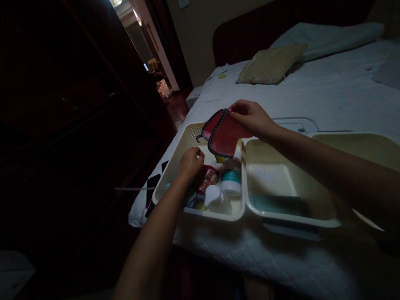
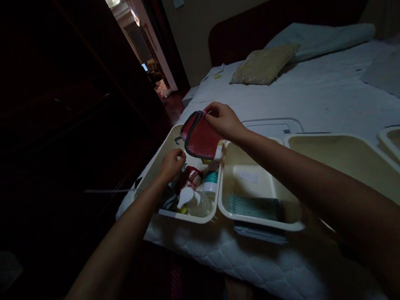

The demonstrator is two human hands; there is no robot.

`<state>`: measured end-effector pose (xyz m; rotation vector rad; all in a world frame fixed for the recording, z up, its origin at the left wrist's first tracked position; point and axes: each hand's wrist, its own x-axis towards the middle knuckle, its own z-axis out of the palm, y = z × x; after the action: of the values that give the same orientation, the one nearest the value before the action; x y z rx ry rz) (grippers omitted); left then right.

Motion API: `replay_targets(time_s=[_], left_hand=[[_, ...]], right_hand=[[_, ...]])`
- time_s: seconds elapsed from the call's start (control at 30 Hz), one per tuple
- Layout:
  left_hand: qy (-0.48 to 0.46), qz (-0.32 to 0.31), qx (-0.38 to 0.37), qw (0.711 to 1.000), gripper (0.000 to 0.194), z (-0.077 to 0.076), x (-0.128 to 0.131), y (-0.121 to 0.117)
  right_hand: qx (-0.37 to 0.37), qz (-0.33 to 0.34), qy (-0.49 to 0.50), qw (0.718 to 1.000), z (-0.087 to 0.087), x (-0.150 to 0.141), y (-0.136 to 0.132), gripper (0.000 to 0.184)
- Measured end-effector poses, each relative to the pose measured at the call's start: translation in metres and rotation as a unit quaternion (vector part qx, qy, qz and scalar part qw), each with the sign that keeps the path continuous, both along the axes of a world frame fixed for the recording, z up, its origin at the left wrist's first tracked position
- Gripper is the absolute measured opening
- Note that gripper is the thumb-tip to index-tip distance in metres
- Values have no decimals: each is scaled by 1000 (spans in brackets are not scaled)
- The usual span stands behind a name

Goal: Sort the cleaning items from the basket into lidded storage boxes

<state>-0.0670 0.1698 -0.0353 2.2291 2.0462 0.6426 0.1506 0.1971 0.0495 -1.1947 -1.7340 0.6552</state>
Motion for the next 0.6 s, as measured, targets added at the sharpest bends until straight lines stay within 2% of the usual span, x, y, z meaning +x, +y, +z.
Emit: replay_targets(time_s=[0.13, 0.23, 0.33, 0.5, 0.53, 0.6], left_hand=[[-133, -26, 38, 990, 28, 16, 29, -1], [-256, -71, 23, 964, 26, 22, 55, -5], [-379, -97, -14, 920, 23, 27, 74, -11], [-572, -72, -101, 811, 35, 43, 90, -19], [-589, -64, -125, 796, 40, 46, 92, -21], [-598, -56, -154, 784, 45, 51, 96, -24]], right_hand=[[-24, -10, 50, 998, 0, 18, -18, 18], [-52, -8, 110, 993, -3, 33, -29, 13], [-41, -1, 148, 988, -6, 50, -37, 10], [9, 17, 165, 986, -8, 69, -50, 6], [17, 21, 159, 987, -8, 72, -53, 6], [30, 30, 135, 990, -9, 75, -62, 6]])
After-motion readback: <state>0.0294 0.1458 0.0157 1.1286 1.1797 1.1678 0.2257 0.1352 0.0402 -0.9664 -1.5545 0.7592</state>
